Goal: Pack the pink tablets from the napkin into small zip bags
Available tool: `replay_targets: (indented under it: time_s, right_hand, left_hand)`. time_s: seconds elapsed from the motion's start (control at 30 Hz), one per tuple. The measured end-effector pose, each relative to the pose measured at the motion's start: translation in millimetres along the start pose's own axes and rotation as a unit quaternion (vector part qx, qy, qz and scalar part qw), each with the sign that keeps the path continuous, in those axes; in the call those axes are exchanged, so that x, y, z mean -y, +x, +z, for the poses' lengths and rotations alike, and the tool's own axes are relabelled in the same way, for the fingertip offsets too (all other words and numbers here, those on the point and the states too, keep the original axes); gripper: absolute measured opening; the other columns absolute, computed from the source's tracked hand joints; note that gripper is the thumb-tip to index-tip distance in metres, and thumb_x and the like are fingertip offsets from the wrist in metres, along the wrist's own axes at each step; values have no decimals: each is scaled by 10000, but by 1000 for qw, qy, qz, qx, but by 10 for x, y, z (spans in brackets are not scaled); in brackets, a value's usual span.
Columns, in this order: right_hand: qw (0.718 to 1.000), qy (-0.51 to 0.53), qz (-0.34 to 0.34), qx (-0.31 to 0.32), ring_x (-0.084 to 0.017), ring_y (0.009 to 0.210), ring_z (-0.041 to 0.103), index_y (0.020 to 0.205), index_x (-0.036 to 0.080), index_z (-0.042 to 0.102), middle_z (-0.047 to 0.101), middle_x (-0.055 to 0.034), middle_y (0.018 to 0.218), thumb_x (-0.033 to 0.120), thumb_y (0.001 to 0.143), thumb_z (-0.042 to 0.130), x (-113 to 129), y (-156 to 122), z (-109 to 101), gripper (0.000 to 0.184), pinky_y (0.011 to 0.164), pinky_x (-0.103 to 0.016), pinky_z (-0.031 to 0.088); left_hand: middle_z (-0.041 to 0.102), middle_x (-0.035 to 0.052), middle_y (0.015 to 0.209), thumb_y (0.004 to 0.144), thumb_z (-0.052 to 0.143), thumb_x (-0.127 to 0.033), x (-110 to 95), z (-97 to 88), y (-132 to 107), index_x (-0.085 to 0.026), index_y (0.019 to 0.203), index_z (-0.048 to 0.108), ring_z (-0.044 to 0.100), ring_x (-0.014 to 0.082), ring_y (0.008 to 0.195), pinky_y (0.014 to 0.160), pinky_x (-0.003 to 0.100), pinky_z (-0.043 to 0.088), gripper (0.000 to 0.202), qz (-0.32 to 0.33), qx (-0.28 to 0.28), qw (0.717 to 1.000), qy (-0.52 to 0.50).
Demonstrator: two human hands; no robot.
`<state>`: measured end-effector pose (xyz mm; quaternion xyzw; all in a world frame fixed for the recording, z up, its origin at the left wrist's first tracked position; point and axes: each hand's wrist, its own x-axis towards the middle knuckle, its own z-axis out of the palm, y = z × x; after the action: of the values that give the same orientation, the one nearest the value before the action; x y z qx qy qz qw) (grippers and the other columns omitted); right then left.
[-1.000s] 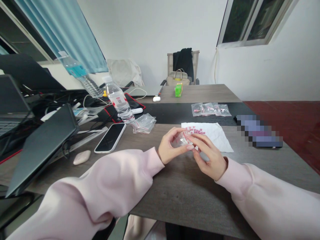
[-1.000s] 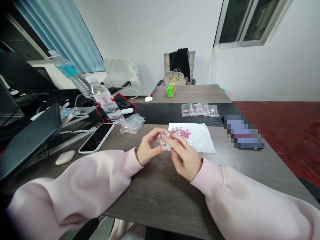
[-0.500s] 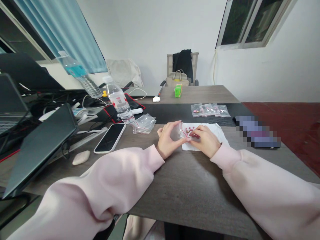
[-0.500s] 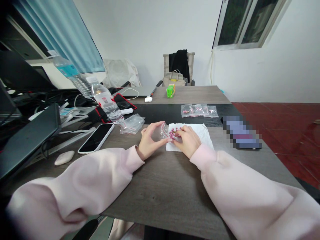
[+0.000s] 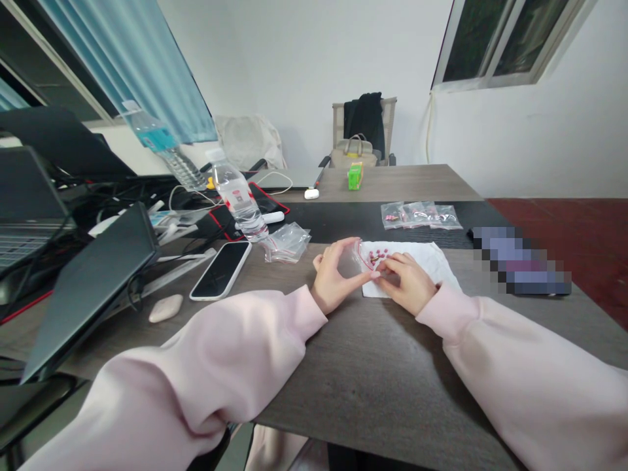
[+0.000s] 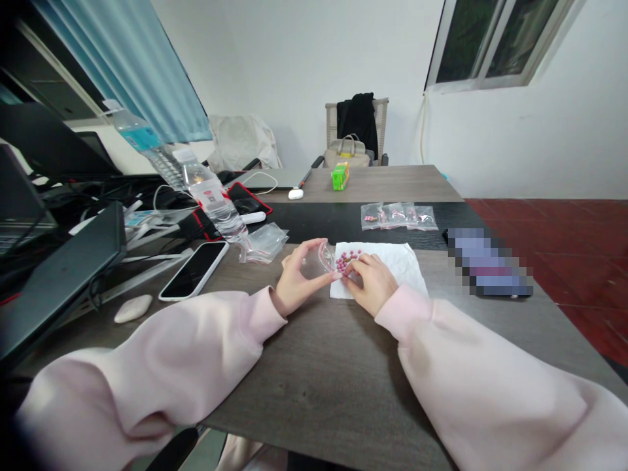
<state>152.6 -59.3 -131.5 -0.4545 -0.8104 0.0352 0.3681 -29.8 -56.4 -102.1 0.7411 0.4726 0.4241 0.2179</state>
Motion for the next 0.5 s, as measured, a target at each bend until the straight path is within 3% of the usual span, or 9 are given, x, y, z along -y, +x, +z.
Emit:
replay_targets:
  time_s: [0.2,0.37,0.5]
  right_hand:
    - [981,33,-6,-191,-194,749,563,835,205,640,601,-43,756,238,850,575,157,58,-166,74,697,-351,454]
    - [980,51,-71,-176,-191,815,580,927,238,684,620,-57,879,231,856,583,213,61,-201,124,700,-356,480]
    - [981,50,-59,-176,-204,866,587,972,230,682,624,-76,944,226,863,563,162,58,-148,162,730,-371,491]
  left_hand:
    - [529,52,1303,617,762,-522,-60,-38,-38,-296,1209,531,459,271,1208,1001,425,246,674,54,38,992,108]
    - [516,61,1312,631,733,-563,-52,-44,-43,-301,1246,515,447,267,1216,1002,411,242,704,67,72,988,115]
    - [533,62,1296,711,680,-542,-28,-34,-30,-282,1254,502,457,260,1211,1001,406,254,628,56,66,992,86]
